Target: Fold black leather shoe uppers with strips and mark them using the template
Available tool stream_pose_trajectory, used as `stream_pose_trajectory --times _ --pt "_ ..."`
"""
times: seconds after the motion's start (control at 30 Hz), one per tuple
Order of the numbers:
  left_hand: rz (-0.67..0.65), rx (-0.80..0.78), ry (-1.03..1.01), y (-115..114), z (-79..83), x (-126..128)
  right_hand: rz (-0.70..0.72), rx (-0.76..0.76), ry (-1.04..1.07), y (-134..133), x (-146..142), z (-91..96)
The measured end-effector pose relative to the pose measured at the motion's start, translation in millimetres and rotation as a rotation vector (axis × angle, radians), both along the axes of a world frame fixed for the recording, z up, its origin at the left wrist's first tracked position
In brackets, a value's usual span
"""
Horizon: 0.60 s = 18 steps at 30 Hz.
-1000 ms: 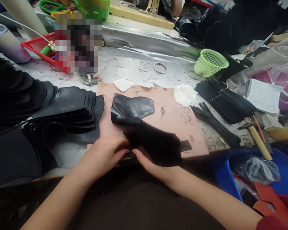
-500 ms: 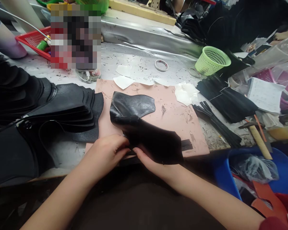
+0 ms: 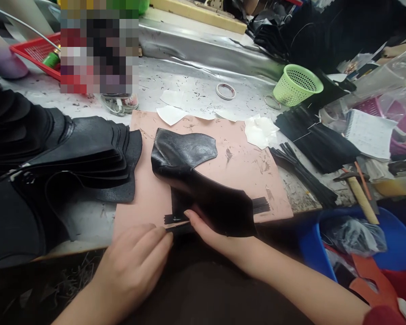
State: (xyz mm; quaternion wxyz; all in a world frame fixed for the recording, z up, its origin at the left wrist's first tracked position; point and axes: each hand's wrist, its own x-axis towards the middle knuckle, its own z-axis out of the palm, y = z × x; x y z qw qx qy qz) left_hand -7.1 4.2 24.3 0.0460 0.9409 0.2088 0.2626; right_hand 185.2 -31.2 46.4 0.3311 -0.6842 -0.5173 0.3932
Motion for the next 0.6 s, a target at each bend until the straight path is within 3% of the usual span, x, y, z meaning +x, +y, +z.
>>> stream_pose_trajectory --times 0.17,0.6 --pt "-0.006 0.041 0.071 -15.6 -7.3 -1.8 -0.001 -0.005 -0.023 1.2 -0.8 -2.5" --pt "0.097 0.075 0.157 -10.6 -1.3 4.3 -0.130 -0.050 0.143 3.7 -5.8 5.7"
